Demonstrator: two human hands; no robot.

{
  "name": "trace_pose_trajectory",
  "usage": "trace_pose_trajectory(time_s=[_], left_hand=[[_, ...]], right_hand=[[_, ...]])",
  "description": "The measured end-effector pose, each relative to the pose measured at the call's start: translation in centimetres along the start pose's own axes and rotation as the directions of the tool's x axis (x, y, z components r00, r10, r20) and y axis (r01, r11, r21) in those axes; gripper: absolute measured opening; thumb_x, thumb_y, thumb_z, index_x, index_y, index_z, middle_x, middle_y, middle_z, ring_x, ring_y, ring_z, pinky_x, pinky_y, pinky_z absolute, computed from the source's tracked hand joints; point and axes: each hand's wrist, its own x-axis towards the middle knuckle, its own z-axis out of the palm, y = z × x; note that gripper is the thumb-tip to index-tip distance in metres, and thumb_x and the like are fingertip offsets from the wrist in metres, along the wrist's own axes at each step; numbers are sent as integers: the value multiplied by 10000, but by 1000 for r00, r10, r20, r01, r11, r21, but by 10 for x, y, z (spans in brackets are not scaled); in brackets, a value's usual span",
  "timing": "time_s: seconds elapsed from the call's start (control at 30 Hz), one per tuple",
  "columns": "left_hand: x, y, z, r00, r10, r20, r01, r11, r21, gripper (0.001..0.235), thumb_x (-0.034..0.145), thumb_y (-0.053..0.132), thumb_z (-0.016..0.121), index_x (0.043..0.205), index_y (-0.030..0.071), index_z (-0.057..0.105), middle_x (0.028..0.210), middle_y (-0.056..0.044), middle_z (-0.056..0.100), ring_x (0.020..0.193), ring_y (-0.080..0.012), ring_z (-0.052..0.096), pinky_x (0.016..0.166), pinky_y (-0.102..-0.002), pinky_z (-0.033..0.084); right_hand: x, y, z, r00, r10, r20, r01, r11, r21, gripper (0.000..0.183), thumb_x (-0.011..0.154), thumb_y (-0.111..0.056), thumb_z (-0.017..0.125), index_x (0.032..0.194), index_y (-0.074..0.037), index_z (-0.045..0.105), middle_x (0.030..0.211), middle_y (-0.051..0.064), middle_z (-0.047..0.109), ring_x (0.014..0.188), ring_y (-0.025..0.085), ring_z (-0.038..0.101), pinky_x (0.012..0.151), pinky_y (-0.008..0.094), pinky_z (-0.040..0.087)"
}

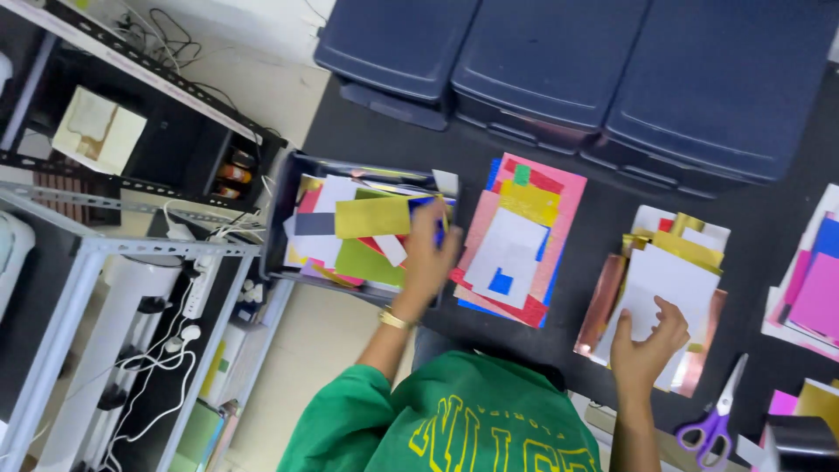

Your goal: Sorting various colored and metallic paper scraps from a tray into organized piles on a workbench, including a brief use of scissors.

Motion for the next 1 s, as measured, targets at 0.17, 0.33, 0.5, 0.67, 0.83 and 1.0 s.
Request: trace_pose_trajectory(time_s=[0.17, 0.33, 0.5, 0.67, 0.83, 1.0], left_hand=[[39, -111, -95, 891, -388, 235, 218, 820, 529, 750, 834, 228, 782, 1483, 71, 442, 1405, -169, 502, 1345, -361, 445, 1116, -535, 384], [60, -140, -127, 762, -516, 392, 77, 672, 737, 957, 712, 457, 877, 1514, 159, 448, 1476, -71, 453, 1412, -331, 390, 1088, -585, 385], [64, -172, -137, 740, -500, 451, 5, 674, 739, 764, 724, 399, 884, 1385, 169, 579, 1227, -71, 688, 1175, -308, 612, 958, -592, 358], [55, -154, -205, 753, -525, 397, 92, 682, 726, 402, 872, 305, 741, 1261, 232, 673, 1063, -91, 746, 1000, -360, 723, 834, -541, 514], [44, -97, -302, 691, -629, 356, 348, 721, 599, 410, 921, 249, 683, 1315, 144, 637, 1213, -214, 705, 1148, -451, 662, 915, -574, 527], [25, -49, -343, 668, -661, 341, 671, 734, 110, 477, 965, 82, 576, 1430, 16, 492, 1263, -398, 608, 1229, -547, 565, 1014, -629, 447]], right_hand=[[-9, -43, 56, 994, -105, 35, 102, 992, 71, 466, 914, -49, 696, 1351, -34, 532, 1271, 165, 487, 1120, 341, 449, 939, 442, 397], [-31, -110, 100, 977, -183, 110, 173, 980, 94, 460, 882, -91, 754, 1309, -67, 585, 1264, 166, 514, 1147, 387, 500, 995, 495, 427], [-47, -206, 156, 902, -341, 265, 227, 897, 379, 327, 860, 36, 705, 1166, -77, 682, 1162, 140, 679, 1108, 369, 657, 948, 456, 525], [-33, -257, 225, 767, -116, 631, 95, 993, 67, 448, 940, -172, 685, 1361, -102, 548, 1470, 225, 482, 1370, 464, 452, 1102, 572, 429], [-14, -253, 281, 740, 82, 667, 137, 953, -269, 755, 874, -254, 771, 1499, -116, 370, 1609, 308, 269, 1491, 533, 245, 1214, 606, 311], [-5, -226, 303, 750, 89, 656, 215, 905, -368, 760, 908, -314, 732, 1540, -139, 347, 1437, 196, 545, 1413, 399, 436, 1080, 506, 491]])
